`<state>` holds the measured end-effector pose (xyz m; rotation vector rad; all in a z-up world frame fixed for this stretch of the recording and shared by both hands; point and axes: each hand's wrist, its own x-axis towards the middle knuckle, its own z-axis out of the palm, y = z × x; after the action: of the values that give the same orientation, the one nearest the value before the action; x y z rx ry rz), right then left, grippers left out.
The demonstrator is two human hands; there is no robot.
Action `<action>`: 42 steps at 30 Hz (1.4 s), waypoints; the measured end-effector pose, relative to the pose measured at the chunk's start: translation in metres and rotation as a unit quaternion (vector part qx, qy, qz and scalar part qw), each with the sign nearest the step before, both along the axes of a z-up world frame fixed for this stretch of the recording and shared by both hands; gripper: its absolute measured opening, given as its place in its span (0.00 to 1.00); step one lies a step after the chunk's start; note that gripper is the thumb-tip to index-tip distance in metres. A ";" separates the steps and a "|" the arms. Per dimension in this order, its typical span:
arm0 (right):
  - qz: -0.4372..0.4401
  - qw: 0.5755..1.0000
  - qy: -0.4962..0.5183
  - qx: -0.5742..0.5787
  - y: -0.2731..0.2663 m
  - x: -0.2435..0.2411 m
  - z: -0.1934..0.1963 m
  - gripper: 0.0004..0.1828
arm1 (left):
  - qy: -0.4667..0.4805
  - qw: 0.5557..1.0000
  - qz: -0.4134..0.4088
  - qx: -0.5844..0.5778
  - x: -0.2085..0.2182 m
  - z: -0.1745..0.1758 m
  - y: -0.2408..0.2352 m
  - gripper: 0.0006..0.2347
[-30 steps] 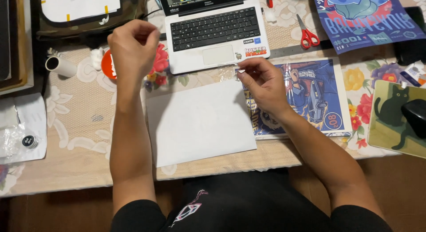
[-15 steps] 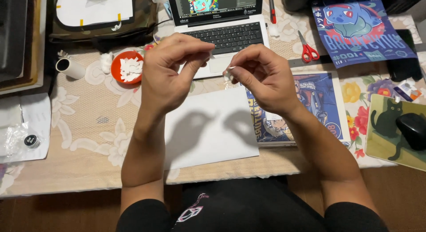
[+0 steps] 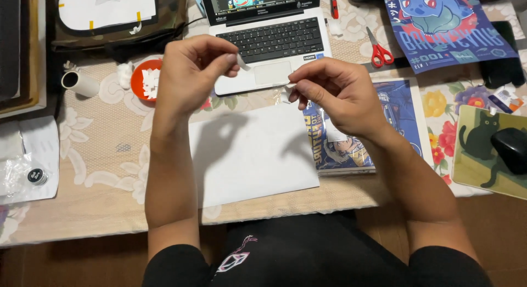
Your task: The person sits at a table and repeatedly folds small white paper pieces into compact shapes. They pick up pieces from a red container, fold them with both hands, and place the finished pieces back into the container. A white sheet of paper is also handled and folded during the process.
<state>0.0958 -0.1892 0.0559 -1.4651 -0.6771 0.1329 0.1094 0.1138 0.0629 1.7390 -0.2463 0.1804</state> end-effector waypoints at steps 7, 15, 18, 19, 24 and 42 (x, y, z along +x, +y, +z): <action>-0.042 0.999 0.007 -0.004 -0.008 -0.006 -0.020 0.09 | -0.008 0.999 -0.038 0.036 -0.020 0.010 -0.028 0.05; -0.024 0.998 -0.045 0.027 -0.004 -0.012 -0.034 0.08 | -0.106 0.992 -0.058 0.037 -0.042 0.011 -0.067 0.07; -0.034 0.998 -0.049 0.027 -0.002 -0.013 -0.037 0.08 | -0.119 0.990 -0.058 0.038 -0.048 0.015 -0.069 0.07; -0.034 0.998 -0.049 0.027 -0.003 -0.012 -0.038 0.08 | -0.118 0.991 -0.058 0.037 -0.050 0.016 -0.070 0.07; -0.044 0.996 -0.065 0.041 -0.004 -0.012 -0.039 0.15 | -0.129 0.988 -0.078 0.041 -0.054 0.021 -0.072 0.08; -0.083 0.990 -0.103 -0.054 -0.004 -0.034 -0.011 0.18 | -0.135 0.974 -0.096 0.152 -0.068 0.035 -0.074 0.10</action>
<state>0.0621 -0.1935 0.0446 -1.6477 -0.7185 -0.1142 0.0413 0.0400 0.0983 1.9792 -0.6677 0.2466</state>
